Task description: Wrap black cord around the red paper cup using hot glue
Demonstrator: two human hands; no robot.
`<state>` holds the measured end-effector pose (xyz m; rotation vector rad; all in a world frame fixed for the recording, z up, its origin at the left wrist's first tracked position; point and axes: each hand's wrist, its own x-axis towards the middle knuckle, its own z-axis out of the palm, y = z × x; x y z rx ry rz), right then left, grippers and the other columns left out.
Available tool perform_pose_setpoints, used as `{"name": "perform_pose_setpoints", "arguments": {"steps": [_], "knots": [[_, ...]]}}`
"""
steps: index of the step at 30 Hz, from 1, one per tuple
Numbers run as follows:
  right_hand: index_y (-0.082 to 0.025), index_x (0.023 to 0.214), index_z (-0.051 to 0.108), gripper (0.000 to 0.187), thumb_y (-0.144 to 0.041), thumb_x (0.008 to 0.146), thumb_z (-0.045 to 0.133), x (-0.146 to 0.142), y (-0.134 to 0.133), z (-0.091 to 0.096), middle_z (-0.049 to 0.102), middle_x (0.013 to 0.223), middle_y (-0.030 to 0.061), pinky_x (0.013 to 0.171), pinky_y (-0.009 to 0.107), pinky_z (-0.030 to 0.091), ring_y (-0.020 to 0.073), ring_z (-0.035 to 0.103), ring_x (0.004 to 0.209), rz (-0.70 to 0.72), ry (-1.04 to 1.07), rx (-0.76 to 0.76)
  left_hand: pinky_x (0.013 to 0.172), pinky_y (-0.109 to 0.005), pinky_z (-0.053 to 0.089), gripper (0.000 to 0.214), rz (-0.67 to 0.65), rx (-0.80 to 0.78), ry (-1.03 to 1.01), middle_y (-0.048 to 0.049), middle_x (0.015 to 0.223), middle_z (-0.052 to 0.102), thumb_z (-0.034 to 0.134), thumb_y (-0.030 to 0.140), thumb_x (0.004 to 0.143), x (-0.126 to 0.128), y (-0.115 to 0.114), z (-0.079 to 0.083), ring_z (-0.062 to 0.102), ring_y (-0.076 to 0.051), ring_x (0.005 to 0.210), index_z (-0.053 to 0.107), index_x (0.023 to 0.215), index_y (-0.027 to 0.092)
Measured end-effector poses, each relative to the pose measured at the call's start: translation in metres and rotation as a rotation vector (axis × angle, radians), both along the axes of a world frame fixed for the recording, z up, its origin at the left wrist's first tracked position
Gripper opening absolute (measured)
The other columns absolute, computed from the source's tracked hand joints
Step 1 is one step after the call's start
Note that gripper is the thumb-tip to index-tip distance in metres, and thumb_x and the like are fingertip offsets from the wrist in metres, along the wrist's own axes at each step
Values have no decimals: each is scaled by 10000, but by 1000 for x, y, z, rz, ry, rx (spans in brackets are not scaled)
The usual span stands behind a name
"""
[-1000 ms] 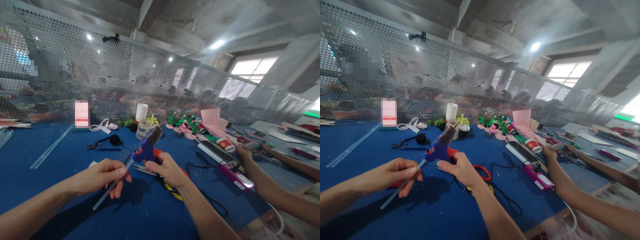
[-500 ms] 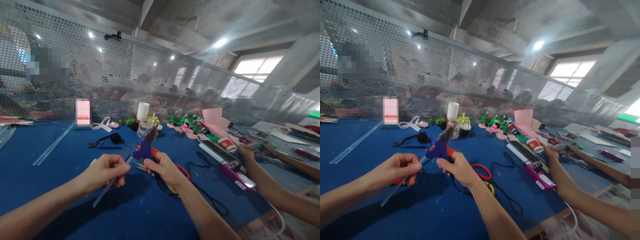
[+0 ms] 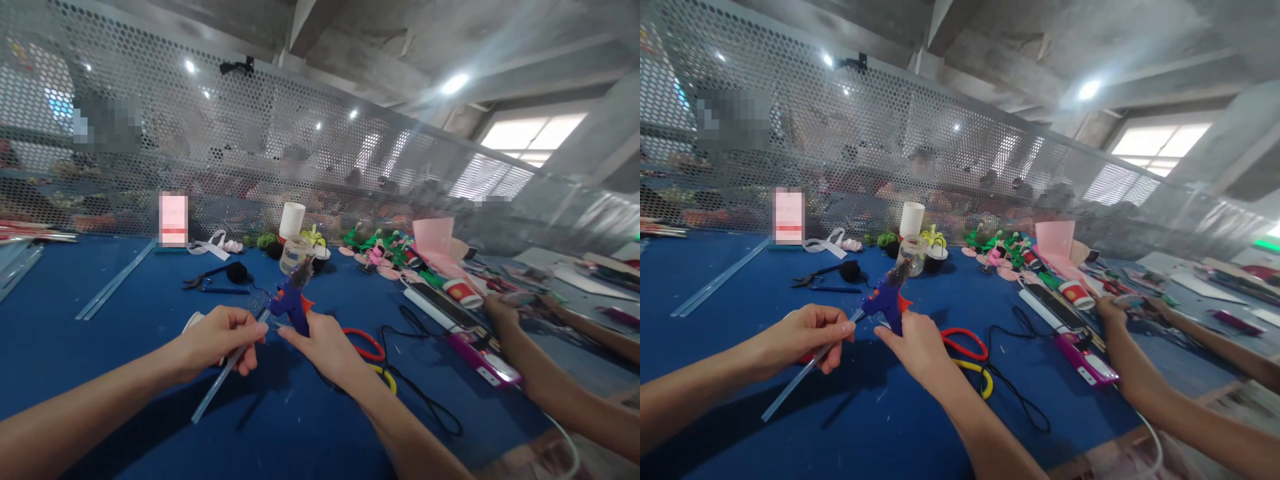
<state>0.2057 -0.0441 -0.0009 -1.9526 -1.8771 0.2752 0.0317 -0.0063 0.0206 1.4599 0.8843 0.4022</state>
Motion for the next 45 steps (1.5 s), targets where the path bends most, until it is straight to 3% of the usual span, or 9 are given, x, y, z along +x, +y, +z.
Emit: {"name": "perform_pose_setpoints", "arguments": {"steps": [5, 13, 15, 18, 21, 32, 35, 39, 45], "knots": [[-82, 899, 529, 272, -311, 784, 437, -9, 2, -4, 628, 769, 130, 569, 277, 381, 237, 596, 712, -136, -187, 56, 401, -174, 322, 289, 64, -11, -39, 27, 420, 573, 564, 416, 642, 4, -3, -5, 498, -67, 378, 489, 606, 140], [-11, 1152, 349, 451, -204, 749, 413, -11, 3, -7, 616, 846, 172, 617, 329, 394, 261, 582, 760, -168, -169, 106, 398, -181, 329, 283, 70, -16, -100, 19, 449, 580, 536, 401, 677, 6, -6, -5, 503, -64, 379, 477, 596, 137], [-24, 1126, 375, 433, -193, 730, 413, -10, 4, -7, 611, 833, 165, 609, 326, 391, 255, 575, 749, -161, -133, 143, 397, -183, 335, 281, 71, -11, -98, 18, 454, 581, 538, 397, 679, 6, -6, -3, 507, -66, 382, 475, 593, 136], [-97, 929, 505, 259, -198, 706, 419, -10, 5, -7, 603, 762, 118, 590, 303, 381, 228, 563, 701, -134, -94, 160, 412, -193, 357, 280, 67, -10, -88, 16, 464, 587, 540, 399, 678, 6, -8, 0, 522, -77, 394, 472, 596, 139], [-143, 770, 524, 149, -244, 714, 430, -11, 4, -7, 583, 710, 81, 592, 288, 375, 204, 545, 671, -120, -91, 181, 420, -198, 365, 277, 62, -11, -93, 16, 471, 593, 535, 398, 682, 6, -11, 3, 532, -84, 402, 470, 601, 142], [-126, 782, 472, 87, -149, 701, 449, -16, 5, -11, 573, 752, 112, 609, 309, 377, 238, 547, 740, -154, -285, 311, 444, -204, 394, 267, 44, -31, -105, 21, 480, 599, 525, 387, 693, 10, -12, 1, 549, -86, 417, 462, 607, 143], [-107, 922, 450, 221, -180, 713, 453, -18, 6, -9, 603, 748, 103, 644, 324, 379, 234, 569, 731, -150, -221, 346, 436, -206, 390, 275, 56, -28, -105, 17, 477, 597, 527, 395, 688, 11, -13, 2, 546, -87, 409, 464, 601, 141], [-64, 1209, 272, 558, -121, 684, 452, -21, 7, -8, 625, 810, 120, 650, 339, 382, 245, 578, 757, -99, -202, 273, 415, -202, 373, 283, 53, -23, -100, 19, 467, 591, 528, 395, 688, 10, -13, 3, 538, -86, 398, 461, 579, 143], [-129, 1205, 363, 481, -228, 743, 450, -25, 6, -6, 588, 988, 129, 707, 327, 382, 242, 540, 895, -44, -51, 269, 447, -218, 390, 307, 82, -76, -139, 19, 473, 587, 541, 437, 668, 13, -15, -2, 536, -89, 405, 486, 606, 141]]}}
